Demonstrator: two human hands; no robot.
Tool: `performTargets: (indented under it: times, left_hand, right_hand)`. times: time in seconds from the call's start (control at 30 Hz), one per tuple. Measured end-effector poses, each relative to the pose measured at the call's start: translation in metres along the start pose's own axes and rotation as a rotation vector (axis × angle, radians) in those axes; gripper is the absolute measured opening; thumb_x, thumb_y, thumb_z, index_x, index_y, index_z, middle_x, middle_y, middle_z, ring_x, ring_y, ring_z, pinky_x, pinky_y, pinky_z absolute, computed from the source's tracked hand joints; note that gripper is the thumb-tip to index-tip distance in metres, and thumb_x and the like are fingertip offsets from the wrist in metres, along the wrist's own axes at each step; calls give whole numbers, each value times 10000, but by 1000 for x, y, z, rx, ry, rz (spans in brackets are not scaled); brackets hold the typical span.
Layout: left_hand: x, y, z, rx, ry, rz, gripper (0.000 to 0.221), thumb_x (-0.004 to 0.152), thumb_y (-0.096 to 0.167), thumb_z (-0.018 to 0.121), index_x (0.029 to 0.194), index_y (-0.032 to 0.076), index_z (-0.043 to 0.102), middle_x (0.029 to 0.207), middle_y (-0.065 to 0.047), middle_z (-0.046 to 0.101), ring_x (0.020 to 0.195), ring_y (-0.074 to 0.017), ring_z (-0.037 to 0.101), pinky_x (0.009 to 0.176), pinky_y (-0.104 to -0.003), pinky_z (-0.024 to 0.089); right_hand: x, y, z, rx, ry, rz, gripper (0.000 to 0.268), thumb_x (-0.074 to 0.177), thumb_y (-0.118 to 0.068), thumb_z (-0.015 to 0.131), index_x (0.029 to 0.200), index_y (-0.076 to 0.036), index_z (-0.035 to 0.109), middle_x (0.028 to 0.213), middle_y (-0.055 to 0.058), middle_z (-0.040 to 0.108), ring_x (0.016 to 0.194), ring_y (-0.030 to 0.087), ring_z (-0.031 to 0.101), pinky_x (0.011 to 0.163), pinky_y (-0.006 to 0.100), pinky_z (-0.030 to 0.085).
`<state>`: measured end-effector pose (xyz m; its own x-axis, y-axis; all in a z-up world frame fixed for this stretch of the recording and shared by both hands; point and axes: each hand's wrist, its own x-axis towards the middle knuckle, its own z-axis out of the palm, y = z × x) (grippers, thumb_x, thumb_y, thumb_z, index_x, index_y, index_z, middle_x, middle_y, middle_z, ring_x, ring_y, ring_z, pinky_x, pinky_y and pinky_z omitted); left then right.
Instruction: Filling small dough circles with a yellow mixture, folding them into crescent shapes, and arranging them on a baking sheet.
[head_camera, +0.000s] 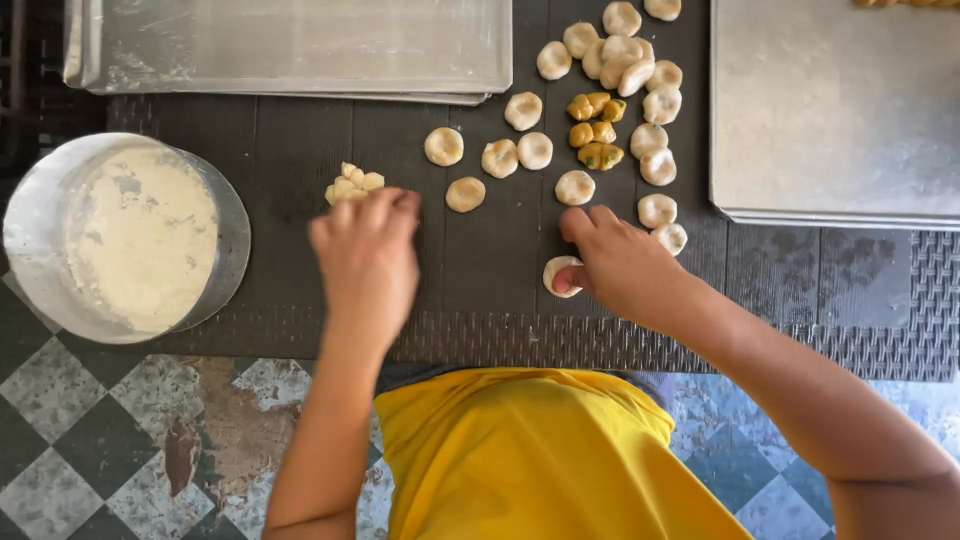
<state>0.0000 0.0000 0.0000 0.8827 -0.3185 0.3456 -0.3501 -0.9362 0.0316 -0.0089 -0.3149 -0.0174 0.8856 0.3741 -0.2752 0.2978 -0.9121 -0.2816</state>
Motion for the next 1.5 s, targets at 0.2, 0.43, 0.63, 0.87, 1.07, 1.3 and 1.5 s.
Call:
performTargets:
  times: [0.2,0.43,0.63,0.87,1.07,1.3,1.5]
  left_hand:
    - [-5,-31,4,-49,-44,6,81,971,113,769,1036,160,762,950,2,684,967,-261,637,826,-430,419]
    - [3,3,-6,-637,251,-135,108,1019,88,799,1108,110,743,957,-52,742,868,-287,724,822,-415,518]
    - [-6,92,16,-1679,75,-417,279,1037,104,683,1296,12,636,1043,-119,719,917,-149,742,856,-281,620]
    - [-11,71,0,-1324,149,-277,178,1047,99,663,1196,42,742,1133,-136,759,1091,-277,755,979,-437,606]
    - [-17,81,24,-556,181,65,307,969,59,736,1269,126,721,1314,-110,662,1240,-350,623,975,-512,520]
    - [-26,118,54,-618,164,265,459,1091,326,594,1462,55,608,1415,-146,661,1293,-346,636,1062,-478,508]
    - [-35,112,28,-421,26,331,739,1049,608,465,1482,20,582,1571,-202,536,1485,-388,472,1249,-554,325]
  right_hand:
    - [-21,-10,-14,216,284,-312,240,972,-332,718,1090,-129,666,954,54,542,881,356,678,730,445,597]
    - [-31,1,-17,-32,898,-275,155,859,-84,847,973,-130,751,921,31,657,808,252,647,733,373,551]
    - [-29,-32,-21,836,434,-154,692,694,-191,984,1304,-21,707,1029,200,776,826,343,790,767,428,651]
    - [-34,-36,-1,1180,486,-20,261,979,-30,720,1232,19,762,940,152,761,822,195,761,800,348,659]
    - [-39,-44,-8,850,596,11,330,896,16,805,1221,-32,770,1030,142,705,852,255,739,785,405,646]
    - [-29,-17,53,144,832,-218,239,918,-204,785,1144,-127,809,1008,65,734,917,313,687,773,436,555]
    - [-79,-36,23,-196,625,-90,603,1015,-601,547,1507,-261,628,1634,88,517,1490,468,391,1167,627,296]
